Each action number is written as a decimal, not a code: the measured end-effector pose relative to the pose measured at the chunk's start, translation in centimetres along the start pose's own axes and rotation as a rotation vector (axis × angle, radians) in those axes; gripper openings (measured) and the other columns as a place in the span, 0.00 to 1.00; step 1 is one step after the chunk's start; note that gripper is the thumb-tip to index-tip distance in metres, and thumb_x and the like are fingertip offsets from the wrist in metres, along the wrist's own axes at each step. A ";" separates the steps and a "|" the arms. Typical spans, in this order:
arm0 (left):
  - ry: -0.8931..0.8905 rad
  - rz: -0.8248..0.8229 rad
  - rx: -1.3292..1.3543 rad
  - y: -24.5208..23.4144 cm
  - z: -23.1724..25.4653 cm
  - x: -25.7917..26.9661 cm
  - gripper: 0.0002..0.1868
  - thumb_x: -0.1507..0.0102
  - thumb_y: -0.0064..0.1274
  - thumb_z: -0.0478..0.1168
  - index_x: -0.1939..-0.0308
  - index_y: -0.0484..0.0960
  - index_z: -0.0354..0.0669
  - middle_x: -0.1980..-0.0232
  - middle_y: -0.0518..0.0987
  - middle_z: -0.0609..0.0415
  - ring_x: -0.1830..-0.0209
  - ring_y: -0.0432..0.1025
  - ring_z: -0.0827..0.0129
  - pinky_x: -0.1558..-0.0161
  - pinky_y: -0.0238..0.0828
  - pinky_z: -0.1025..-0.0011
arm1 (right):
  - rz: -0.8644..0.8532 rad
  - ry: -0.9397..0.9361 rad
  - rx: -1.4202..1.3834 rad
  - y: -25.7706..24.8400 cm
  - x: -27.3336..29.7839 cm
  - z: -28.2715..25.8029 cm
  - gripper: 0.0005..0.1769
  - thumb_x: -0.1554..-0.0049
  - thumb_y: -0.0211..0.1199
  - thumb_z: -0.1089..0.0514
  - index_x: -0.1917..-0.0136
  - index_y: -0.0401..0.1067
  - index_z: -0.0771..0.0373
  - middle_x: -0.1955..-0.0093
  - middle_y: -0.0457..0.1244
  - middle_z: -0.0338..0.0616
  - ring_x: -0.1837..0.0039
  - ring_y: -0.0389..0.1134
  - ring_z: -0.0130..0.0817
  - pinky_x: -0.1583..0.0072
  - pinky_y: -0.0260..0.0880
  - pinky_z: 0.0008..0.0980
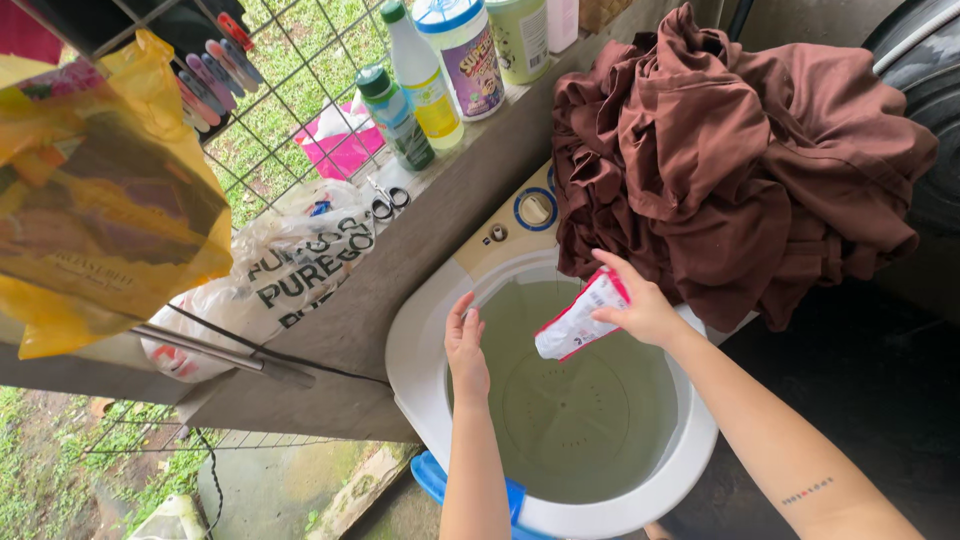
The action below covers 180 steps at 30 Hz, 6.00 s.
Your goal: The person fills a washing machine tub with water, adds detergent from a packet opened with scissors, and places a brown cloth inside to soak and wash.
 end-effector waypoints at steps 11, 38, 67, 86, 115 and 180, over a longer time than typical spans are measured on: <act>0.060 -0.246 -0.346 6.4 1.7 1.9 0.26 0.38 0.59 0.36 0.35 0.76 0.43 0.41 0.79 0.58 0.43 0.73 0.73 0.44 0.72 0.71 | -0.200 -0.263 0.404 8.2 -1.9 -7.9 0.55 0.52 0.66 0.70 0.19 0.49 0.41 0.52 0.70 0.50 0.51 0.73 0.48 0.49 0.73 0.43; 0.092 0.376 -0.176 -3.4 -3.6 3.5 0.11 0.35 0.60 0.39 0.55 0.87 0.32 0.62 0.85 0.56 0.63 0.77 0.76 0.57 0.76 0.75 | -0.161 -0.974 1.407 9.1 -20.3 0.0 0.14 0.51 0.59 0.60 0.52 0.75 0.68 0.45 0.66 0.52 0.41 0.69 0.46 0.41 0.73 0.39; 0.152 0.501 -0.141 -1.7 -2.2 4.6 0.10 0.34 0.59 0.41 0.56 0.87 0.38 0.63 0.84 0.61 0.65 0.74 0.80 0.63 0.73 0.76 | -0.119 0.680 -0.317 8.1 -30.9 23.3 0.20 0.35 0.43 0.53 0.50 0.72 0.67 0.58 0.67 0.49 0.64 0.60 0.35 0.63 0.60 0.35; 0.072 0.370 -0.106 -3.7 -3.7 5.0 0.11 0.35 0.58 0.37 0.55 0.87 0.31 0.67 0.85 0.55 0.68 0.78 0.76 0.63 0.76 0.74 | 0.023 0.762 -0.997 11.6 -26.1 19.1 0.32 0.32 0.38 0.39 0.45 0.70 0.68 0.51 0.67 0.50 0.61 0.69 0.38 0.59 0.73 0.37; 0.473 0.578 -0.402 -2.4 12.4 10.2 0.17 0.35 0.50 0.29 0.42 0.79 0.36 0.32 0.68 0.50 0.44 0.75 0.66 0.44 0.77 0.69 | -0.382 -1.122 0.471 21.2 -25.5 -23.4 0.14 0.49 0.63 0.67 0.48 0.79 0.63 0.33 0.66 0.49 0.37 0.69 0.52 0.39 0.72 0.45; 0.273 0.111 -0.619 41.1 3.8 4.6 0.67 0.51 0.74 0.52 0.18 0.42 0.54 0.15 0.35 0.35 0.17 0.42 0.38 0.26 0.52 0.49 | 0.080 -0.078 0.629 -32.6 -16.2 8.8 0.38 0.50 0.73 0.52 0.30 0.64 0.64 0.39 0.67 0.61 0.35 0.68 0.54 0.36 0.67 0.44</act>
Point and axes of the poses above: each hand's wrist, its own x-axis away from the middle knuckle, its own y-axis out of the palm, z = x × y, the point moved 10 cm from there along -x, towards the middle knuckle
